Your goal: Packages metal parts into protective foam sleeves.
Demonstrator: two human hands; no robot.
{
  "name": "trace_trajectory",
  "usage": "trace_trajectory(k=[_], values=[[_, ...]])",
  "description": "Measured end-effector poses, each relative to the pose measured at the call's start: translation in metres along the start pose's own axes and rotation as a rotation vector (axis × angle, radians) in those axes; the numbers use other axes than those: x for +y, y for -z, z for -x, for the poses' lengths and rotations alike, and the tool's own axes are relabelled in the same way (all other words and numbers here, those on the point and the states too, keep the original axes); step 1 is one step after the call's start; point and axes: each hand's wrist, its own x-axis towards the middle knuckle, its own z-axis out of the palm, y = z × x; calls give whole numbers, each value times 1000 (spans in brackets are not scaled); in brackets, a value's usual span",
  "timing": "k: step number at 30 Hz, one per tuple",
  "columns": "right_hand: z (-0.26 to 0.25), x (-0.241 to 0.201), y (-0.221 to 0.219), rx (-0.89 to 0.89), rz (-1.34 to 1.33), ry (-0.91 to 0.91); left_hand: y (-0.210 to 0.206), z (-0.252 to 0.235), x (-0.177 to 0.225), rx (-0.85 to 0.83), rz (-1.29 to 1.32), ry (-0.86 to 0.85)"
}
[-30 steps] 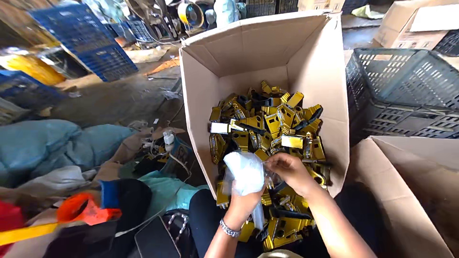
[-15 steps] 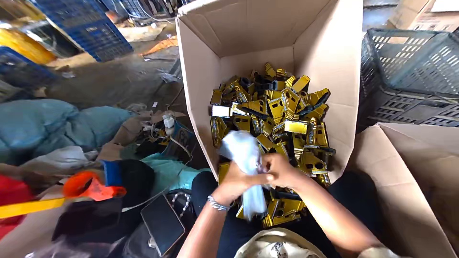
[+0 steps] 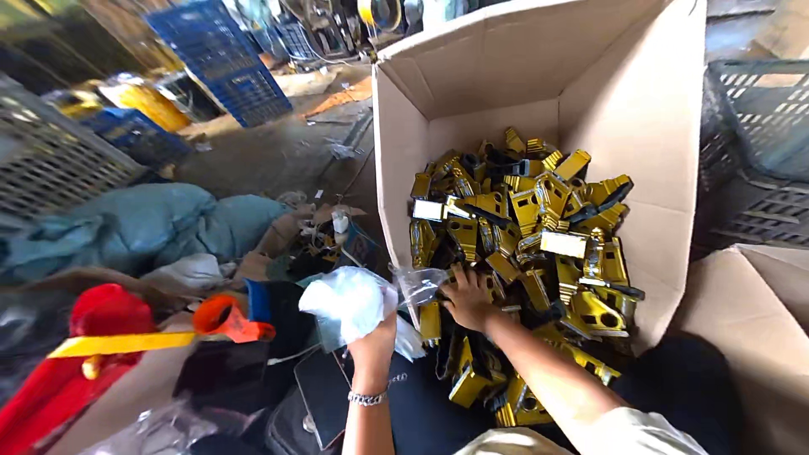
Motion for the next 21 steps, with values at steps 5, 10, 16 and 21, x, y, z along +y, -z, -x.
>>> trace_trajectory(k=[5,10,16,21], values=[[37,29,25,324,-676,-10,-5,7,2,-149,59,-22],[139,44,79,480,-1273,176,-39,16,7,-360,282,7],[133,27,75,502,-365,34,-76,36,53,-533,597,343],[112,13,53,228,-135,-61,-74,40,54,-554,480,322]])
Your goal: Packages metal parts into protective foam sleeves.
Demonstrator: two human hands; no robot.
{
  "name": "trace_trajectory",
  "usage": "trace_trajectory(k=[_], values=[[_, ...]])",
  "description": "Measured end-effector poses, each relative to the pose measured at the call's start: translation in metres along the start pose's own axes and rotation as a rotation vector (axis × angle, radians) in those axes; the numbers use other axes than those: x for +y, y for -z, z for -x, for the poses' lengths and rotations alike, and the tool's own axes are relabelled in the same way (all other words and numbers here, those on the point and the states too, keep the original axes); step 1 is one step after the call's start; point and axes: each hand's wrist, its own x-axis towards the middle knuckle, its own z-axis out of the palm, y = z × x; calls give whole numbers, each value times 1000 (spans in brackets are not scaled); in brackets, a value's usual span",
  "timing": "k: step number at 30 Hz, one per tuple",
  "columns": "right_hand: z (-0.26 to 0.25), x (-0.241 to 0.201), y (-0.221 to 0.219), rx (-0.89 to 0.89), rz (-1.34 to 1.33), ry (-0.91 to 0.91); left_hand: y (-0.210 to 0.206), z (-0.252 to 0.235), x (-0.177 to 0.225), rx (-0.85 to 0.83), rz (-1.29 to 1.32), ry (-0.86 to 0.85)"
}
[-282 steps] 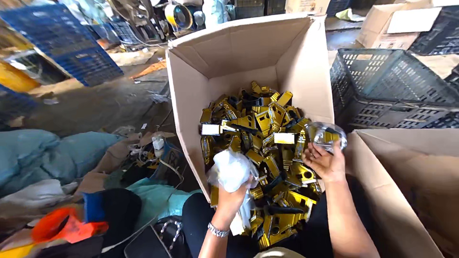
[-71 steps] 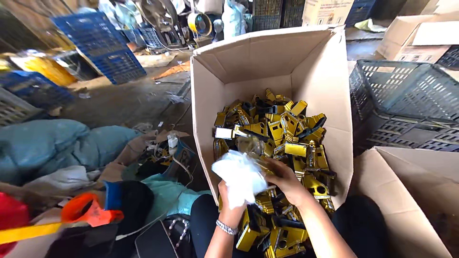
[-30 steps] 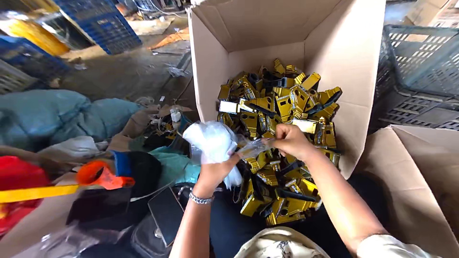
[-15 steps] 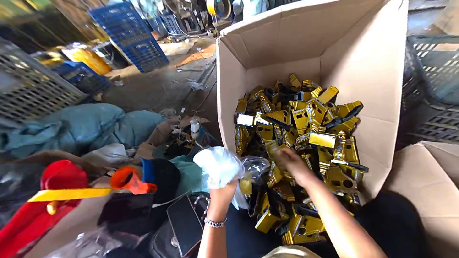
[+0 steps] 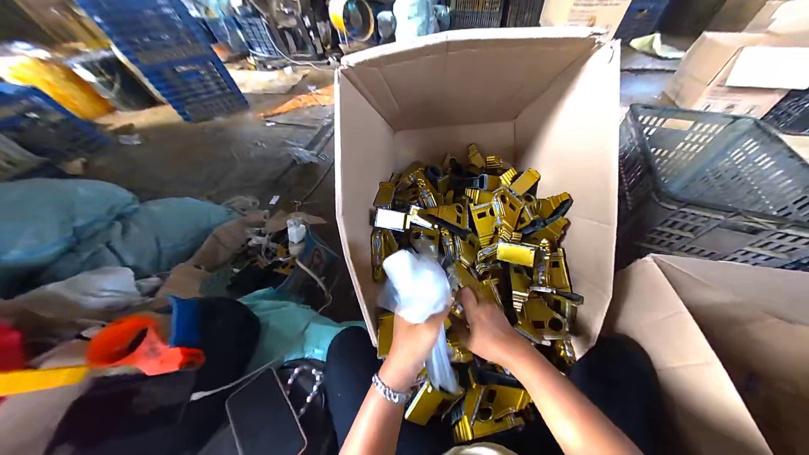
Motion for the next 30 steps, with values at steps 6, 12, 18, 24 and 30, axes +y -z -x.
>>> trace_trajectory(k=[6,12,18,24,30], values=[[-3,12,-9,95,-901,-50,5,-16,-23,122,-735,-548],[6,28,-16,357,-1140,-29,-23,19,-1,-209,-544,-521],[41,104,10,608,-1916,657,11,6,0,-176,-27,33],[28,44,13,280,-1084,198,-9,17,-17,-169,-216,-134],[27,29,-6,458,-783,42,-21,19,10,-378,186,227]])
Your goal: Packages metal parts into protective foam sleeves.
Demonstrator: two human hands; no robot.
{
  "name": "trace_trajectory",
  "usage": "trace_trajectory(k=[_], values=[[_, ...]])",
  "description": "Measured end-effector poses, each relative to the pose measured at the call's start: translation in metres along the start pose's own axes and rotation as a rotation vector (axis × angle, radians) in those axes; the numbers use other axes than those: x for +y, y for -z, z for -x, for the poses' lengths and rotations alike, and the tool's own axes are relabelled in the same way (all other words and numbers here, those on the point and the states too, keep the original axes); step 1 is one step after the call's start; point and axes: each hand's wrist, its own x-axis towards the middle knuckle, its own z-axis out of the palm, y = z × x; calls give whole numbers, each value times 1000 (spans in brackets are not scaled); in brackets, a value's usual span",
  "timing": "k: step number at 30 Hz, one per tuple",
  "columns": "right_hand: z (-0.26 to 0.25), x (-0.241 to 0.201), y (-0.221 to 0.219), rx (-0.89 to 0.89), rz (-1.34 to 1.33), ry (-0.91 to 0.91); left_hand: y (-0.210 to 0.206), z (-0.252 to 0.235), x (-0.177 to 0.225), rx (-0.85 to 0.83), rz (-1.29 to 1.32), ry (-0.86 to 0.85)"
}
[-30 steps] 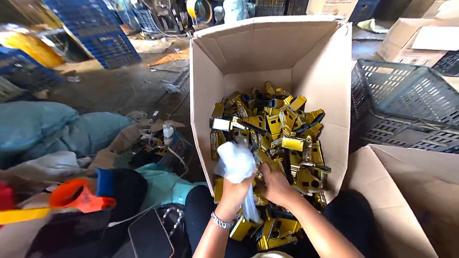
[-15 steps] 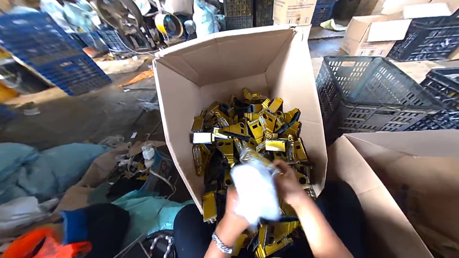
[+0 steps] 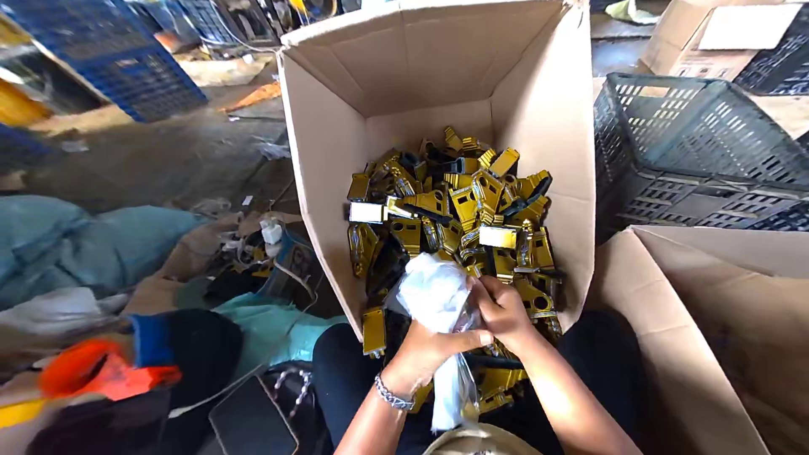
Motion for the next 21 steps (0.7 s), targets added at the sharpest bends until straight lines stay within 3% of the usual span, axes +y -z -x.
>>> trace_trajectory(k=[2,4,6,8,9,11,13,15,18,19,21], values=[[9,-2,7,-132,-121,-74,11,-2,-1,70,-45,-3],[19,-5,19,-382,-267,-153,44,-11,-15,287,-431,-213],[25,0,20,-380,-313,-213,74,-16,-22,525,-801,-419],[23,3,17,-217,-383,-257,82,-15,-17,538,-653,-415],[21,2,14,-191,-372,-254,72,-9,-9,414,-450,-324],[23,-6,6,-350,-238,-186,46,9,-2,37,-112,-84],[21,-13,7,-561,-81,-47,31,17,-7,-150,-64,-8],[11,-17,26,-472,69,16,38,17,-11,-27,-209,-114],[-16,-5,74,8,509,-40,59,9,-23,269,-323,-282],[-29,1,89,54,741,-97,61,8,-21,319,-308,-287],[-50,19,109,-98,1019,-146,59,8,-13,376,-257,-263]])
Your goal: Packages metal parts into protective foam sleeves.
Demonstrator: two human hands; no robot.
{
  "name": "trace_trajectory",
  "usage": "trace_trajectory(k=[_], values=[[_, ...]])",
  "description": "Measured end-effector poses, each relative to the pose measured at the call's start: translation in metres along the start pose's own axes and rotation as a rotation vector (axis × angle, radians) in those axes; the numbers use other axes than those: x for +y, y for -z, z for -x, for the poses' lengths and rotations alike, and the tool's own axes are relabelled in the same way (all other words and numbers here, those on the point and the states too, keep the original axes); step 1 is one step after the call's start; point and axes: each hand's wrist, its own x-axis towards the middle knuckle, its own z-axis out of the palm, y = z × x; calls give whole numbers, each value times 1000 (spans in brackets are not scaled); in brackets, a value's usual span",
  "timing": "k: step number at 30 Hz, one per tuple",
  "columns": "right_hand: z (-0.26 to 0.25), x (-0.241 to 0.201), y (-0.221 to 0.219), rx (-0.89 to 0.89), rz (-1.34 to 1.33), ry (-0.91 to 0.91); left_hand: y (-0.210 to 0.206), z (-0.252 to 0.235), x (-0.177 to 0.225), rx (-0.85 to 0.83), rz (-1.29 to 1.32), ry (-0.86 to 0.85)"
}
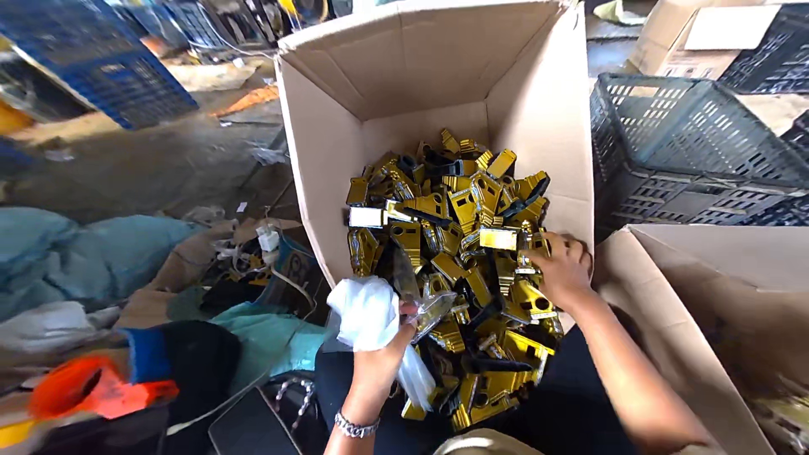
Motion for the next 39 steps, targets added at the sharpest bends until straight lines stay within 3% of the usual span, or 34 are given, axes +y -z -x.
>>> trace_trajectory(k=[3,5,8,10,12,14,17,19,20,22,24,26,28,30,32,33,36,39], values=[[-16,32,-21,-112,252,255,-5,3,2,65,56,28],[-10,38,-18,5,256,313,-8,1,2,96,83,18],[6,31,7,115,217,225,-13,-3,4,93,82,12],[7,39,17,-55,313,120,-18,-5,1,50,61,27],[6,58,8,-186,410,148,-24,-7,1,14,33,16],[7,68,1,-175,392,176,-29,-7,4,-1,34,9],[32,63,-6,72,21,124,-32,-3,5,13,35,34],[49,46,-11,379,-463,100,-31,-6,3,19,19,33],[56,35,-9,436,-789,62,-31,-7,2,11,5,35],[64,20,1,456,-1313,87,-33,-10,-3,-16,-32,16],[65,10,13,374,-1438,261,-36,-16,-8,-45,-50,-55],[68,-9,21,126,-1336,404,-41,-17,-6,-77,-49,-84],[67,-32,14,-145,-1121,379,-49,-12,1,-119,5,-46],[61,-58,-8,-88,-957,283,-59,-6,9,-145,78,20],[53,-76,-33,181,-705,281,-62,-6,15,-125,105,46],[53,-83,-39,166,-556,290,-61,-7,18,-112,111,51],[57,-98,-40,-240,-260,299,-54,-3,15,-132,-1,16],[41,-88,-49,-180,-402,266,-52,-2,2,-178,-234,-166]])
